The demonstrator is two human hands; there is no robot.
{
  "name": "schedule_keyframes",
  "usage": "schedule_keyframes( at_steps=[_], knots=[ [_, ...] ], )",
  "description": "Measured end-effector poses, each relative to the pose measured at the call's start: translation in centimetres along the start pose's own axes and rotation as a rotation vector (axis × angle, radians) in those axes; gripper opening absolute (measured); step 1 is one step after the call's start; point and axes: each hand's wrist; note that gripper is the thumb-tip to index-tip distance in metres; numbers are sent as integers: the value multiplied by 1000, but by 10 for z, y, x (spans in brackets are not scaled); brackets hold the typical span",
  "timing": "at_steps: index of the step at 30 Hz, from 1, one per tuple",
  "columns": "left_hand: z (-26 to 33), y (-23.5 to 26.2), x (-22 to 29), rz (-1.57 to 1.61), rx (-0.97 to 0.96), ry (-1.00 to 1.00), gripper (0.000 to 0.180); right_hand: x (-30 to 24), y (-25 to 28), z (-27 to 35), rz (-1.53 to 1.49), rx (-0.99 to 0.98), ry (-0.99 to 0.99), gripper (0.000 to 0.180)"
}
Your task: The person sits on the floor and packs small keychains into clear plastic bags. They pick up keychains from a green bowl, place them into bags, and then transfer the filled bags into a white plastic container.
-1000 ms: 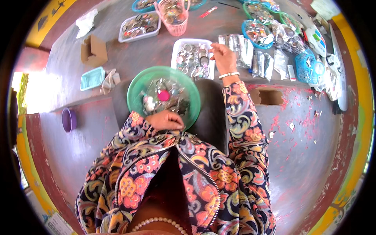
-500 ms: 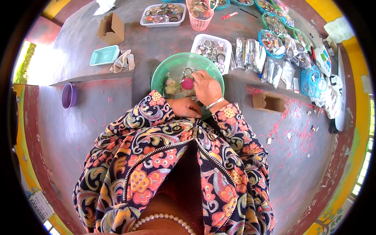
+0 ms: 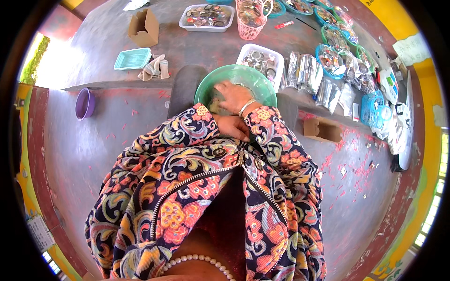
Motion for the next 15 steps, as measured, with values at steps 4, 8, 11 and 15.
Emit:
schedule_keyframes(
  at_steps=[4, 8, 11, 15],
  knots=[
    [4, -4, 4, -27, 25, -8, 21, -4, -1, -3, 9, -72, -29, 54],
    [6, -4, 9, -37, 5, 6, 23, -1, -6, -4, -126, -8, -42, 48],
    [9, -6, 13, 20, 24, 50, 23, 10, -8, -10, -294, -72, -36, 40],
    [5, -4, 8, -6, 18, 40, 24, 18, -20, -10, -293, 103, 0, 29]
  ],
)
Point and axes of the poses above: each hand's wrist, its own z-axis away from the middle knuckle, its own y-axis out of the back of the hand, x = y × z
